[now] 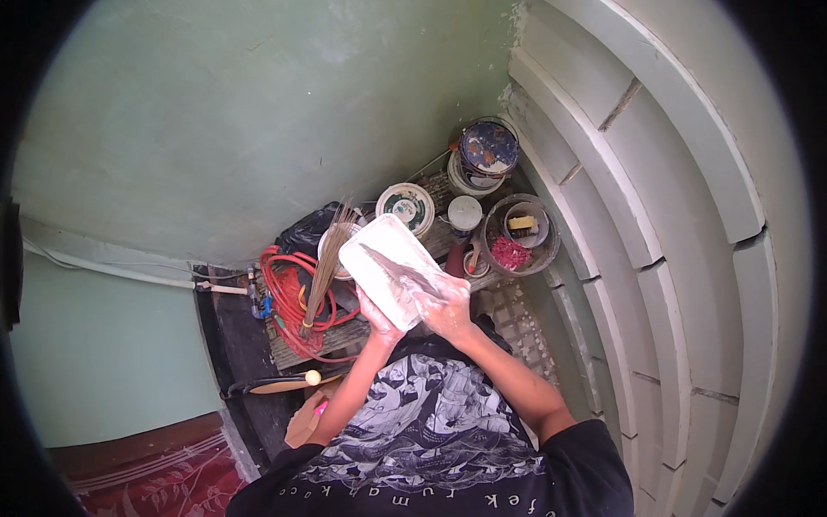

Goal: Apply wall putty to a white structural surface using a putty knife and a small container.

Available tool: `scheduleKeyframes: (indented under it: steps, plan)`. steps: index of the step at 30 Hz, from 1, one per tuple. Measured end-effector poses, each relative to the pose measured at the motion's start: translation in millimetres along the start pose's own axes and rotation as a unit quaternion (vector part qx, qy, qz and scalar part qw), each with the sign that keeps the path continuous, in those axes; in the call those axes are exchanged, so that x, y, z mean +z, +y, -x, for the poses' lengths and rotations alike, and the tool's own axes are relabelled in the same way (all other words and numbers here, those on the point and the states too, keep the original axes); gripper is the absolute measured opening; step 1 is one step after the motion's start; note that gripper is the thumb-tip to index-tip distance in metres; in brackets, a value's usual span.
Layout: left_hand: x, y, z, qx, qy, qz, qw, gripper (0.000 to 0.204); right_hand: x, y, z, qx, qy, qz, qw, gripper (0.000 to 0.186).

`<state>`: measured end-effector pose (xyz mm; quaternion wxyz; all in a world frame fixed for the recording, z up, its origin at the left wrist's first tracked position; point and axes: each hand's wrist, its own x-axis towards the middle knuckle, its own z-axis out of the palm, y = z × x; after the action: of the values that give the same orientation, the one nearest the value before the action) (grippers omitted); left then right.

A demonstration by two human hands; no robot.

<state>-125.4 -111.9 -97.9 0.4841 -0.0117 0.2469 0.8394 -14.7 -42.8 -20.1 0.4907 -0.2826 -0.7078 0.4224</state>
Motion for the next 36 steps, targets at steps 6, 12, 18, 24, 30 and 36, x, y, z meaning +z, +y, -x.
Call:
scheduleKeyframes:
  steps: [6, 12, 18, 24, 30, 36]
  plan:
    - [18, 3, 5, 0.013, 0.009, -0.002, 1.0, 0.063, -4, -16, -9, -0.085, -0.008, 0.102, 0.991, 0.016]
    - [23, 4, 2, 0.007, -0.015, -0.055, 0.998, 0.073, 0, -25, -16, 0.175, 0.046, -0.074, 0.981, 0.022]
    - [15, 6, -3, -0.006, -0.036, -0.007, 0.999, 0.075, -18, -25, -32, 0.188, 0.001, -0.066, 0.98, 0.041]
    - [19, 9, 2, 0.113, -0.003, -0.101, 0.988, 0.064, -53, -35, -58, 0.182, -0.175, -0.014, 0.967, 0.05]
    - [3, 1, -4, 0.183, 0.01, -0.143, 0.973, 0.06, -64, -25, -64, 0.144, -0.304, 0.13, 0.933, 0.06]
    - [-7, -4, -6, 0.239, -0.03, -0.192, 0.951, 0.061, -43, -41, -74, 0.186, -0.389, 0.055, 0.9, 0.053]
